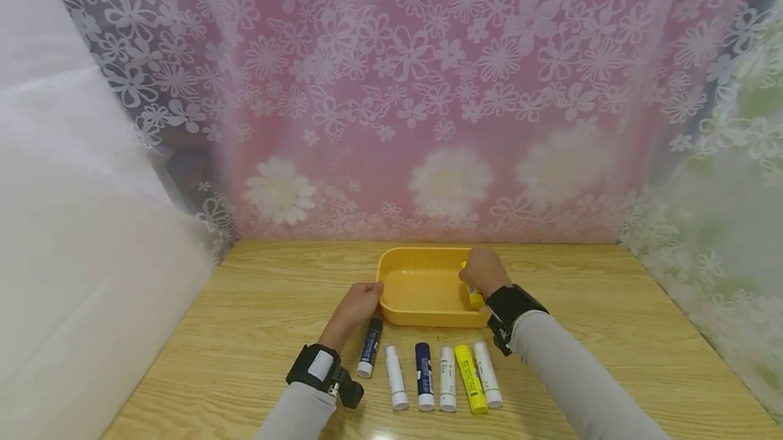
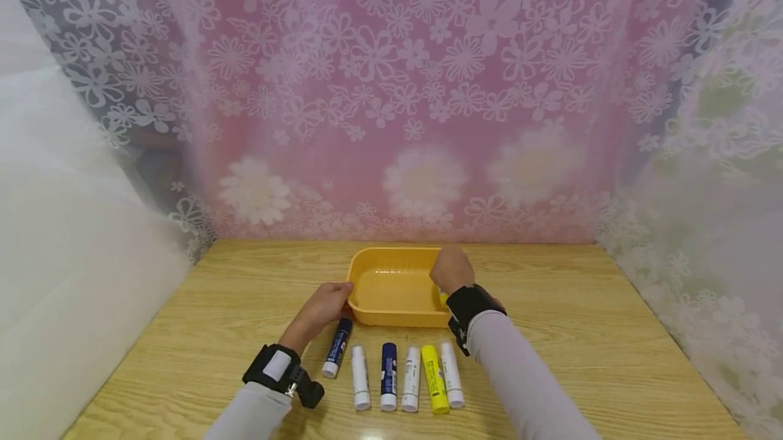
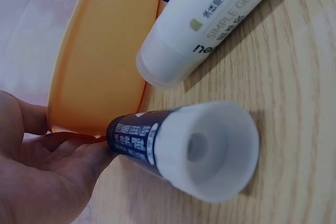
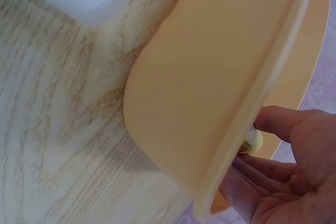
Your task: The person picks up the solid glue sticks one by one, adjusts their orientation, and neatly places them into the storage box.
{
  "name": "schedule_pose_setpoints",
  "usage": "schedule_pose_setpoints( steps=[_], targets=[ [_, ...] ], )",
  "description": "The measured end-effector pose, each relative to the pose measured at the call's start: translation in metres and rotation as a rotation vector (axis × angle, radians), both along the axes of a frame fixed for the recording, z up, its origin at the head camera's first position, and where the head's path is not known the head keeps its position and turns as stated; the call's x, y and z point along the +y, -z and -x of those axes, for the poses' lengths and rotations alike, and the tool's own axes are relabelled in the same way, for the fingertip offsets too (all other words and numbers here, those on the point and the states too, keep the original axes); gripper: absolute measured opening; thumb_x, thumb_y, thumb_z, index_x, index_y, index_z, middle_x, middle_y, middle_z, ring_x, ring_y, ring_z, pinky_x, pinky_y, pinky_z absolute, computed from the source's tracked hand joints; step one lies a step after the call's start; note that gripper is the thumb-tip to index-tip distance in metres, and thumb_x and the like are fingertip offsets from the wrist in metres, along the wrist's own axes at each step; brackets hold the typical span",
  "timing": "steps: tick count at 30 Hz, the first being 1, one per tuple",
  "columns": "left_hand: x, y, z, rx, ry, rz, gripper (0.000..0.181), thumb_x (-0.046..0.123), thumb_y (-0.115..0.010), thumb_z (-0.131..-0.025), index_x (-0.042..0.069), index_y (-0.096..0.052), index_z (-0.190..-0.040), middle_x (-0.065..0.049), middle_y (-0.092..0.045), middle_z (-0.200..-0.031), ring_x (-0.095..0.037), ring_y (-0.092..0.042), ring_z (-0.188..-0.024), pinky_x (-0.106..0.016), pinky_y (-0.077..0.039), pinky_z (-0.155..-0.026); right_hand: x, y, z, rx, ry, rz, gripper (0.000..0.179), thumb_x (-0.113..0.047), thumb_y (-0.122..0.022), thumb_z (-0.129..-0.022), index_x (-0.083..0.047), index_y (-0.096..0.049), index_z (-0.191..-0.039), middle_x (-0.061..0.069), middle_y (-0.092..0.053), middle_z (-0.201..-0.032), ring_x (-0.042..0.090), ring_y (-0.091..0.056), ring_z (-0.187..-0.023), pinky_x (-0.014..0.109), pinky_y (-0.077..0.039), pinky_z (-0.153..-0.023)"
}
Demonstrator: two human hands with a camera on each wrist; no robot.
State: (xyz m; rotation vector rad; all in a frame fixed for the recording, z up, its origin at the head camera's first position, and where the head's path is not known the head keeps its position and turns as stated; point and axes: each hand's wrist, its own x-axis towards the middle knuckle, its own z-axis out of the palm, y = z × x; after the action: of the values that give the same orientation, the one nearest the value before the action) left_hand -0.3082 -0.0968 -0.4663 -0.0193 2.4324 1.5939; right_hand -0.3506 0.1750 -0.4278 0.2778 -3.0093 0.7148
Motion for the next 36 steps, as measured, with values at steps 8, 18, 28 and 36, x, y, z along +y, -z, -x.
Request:
schedule_pose_setpoints(
  steps=[8, 18, 28, 36],
  targets=[
    [-0.0004, -0.0006, 0.0002, -0.002, -0.003, -0.004, 0.045, 0.030, -0.038, -0.110, -0.003, -0.064, -0.127, -0.009, -0.064, -0.103, -0.019, -0.059, -0.093, -0.036, -0.050, -0.087, -0.0038, 0.0003, -0.0010, 0.006, 0.025, -0.047, 0.043, -0.001, -0.062, -0.082, -0.015, -0.038, -0.050, -0.006, -0.023, -0.052, 0.010, -0.025, -0.047, 0.024, -0.023, -0.050],
    [0.0014, -0.0019, 0.0006, -0.015, -0.010, -0.005, 0.045, 0.030, -0.039, -0.110, -0.003, -0.063, -0.130, -0.010, -0.065, -0.107, -0.020, -0.059, -0.096, -0.039, -0.050, -0.090, -0.0016, 0.0039, 0.0016, 0.006, 0.056, -0.056, 0.040, 0.001, -0.061, -0.082, -0.013, -0.040, -0.051, -0.004, -0.026, -0.053, 0.013, -0.029, -0.047, 0.026, -0.025, -0.050],
    [0.0026, -0.0004, 0.0022, -0.018, -0.018, -0.002, 0.046, 0.030, -0.039, -0.110, -0.002, -0.061, -0.133, -0.011, -0.065, -0.112, -0.019, -0.060, -0.098, -0.041, -0.051, -0.092, -0.0024, 0.0034, -0.0013, 0.038, 0.058, -0.072, 0.042, 0.003, -0.061, -0.081, -0.014, -0.038, -0.049, -0.005, -0.024, -0.052, 0.012, -0.028, -0.048, 0.026, -0.024, -0.050],
    [0.0024, -0.0001, 0.0014, -0.016, -0.027, 0.000, 0.046, 0.031, -0.039, -0.110, -0.003, -0.062, -0.132, -0.011, -0.066, -0.109, -0.019, -0.060, -0.096, -0.039, -0.051, -0.091, -0.0036, 0.0058, -0.0026, 0.071, 0.041, -0.086, 0.045, 0.004, -0.061, -0.081, -0.015, -0.035, -0.049, -0.006, -0.021, -0.052, 0.011, -0.025, -0.048, 0.025, -0.023, -0.051]
  ],
)
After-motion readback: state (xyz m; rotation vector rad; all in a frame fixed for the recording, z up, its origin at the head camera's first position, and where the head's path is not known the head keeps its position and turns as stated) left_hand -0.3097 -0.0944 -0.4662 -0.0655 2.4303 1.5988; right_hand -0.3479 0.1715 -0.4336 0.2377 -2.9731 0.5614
